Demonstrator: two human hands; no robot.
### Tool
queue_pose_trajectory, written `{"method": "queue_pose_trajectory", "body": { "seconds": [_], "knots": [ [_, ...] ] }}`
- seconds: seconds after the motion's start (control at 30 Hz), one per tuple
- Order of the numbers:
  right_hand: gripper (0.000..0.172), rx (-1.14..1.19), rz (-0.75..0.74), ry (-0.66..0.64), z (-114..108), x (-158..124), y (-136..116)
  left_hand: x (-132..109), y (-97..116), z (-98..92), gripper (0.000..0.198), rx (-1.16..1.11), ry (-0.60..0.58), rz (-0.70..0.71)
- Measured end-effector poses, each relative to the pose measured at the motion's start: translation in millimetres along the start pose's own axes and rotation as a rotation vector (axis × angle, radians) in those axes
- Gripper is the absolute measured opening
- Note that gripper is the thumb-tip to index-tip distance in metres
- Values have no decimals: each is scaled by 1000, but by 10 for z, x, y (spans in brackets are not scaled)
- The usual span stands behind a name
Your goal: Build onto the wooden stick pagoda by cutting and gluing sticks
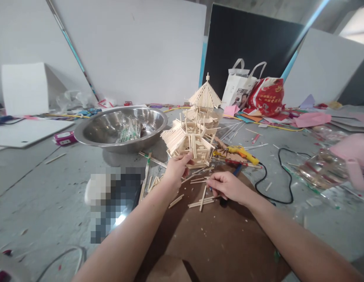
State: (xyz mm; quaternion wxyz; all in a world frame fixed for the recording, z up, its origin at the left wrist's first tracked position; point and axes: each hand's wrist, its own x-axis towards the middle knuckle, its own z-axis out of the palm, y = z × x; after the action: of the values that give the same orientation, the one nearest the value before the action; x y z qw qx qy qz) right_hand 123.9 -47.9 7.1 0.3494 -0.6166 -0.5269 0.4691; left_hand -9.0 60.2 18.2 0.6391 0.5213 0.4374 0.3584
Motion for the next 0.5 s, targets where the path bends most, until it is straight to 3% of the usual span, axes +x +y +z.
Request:
{"method": "queue_pose_trajectory", "body": {
  "seconds": [0.5],
  "knots": [
    [29,16,-4,13,-46,19,136,39,10,-4,34,-44,8,-15]
  ]
}}
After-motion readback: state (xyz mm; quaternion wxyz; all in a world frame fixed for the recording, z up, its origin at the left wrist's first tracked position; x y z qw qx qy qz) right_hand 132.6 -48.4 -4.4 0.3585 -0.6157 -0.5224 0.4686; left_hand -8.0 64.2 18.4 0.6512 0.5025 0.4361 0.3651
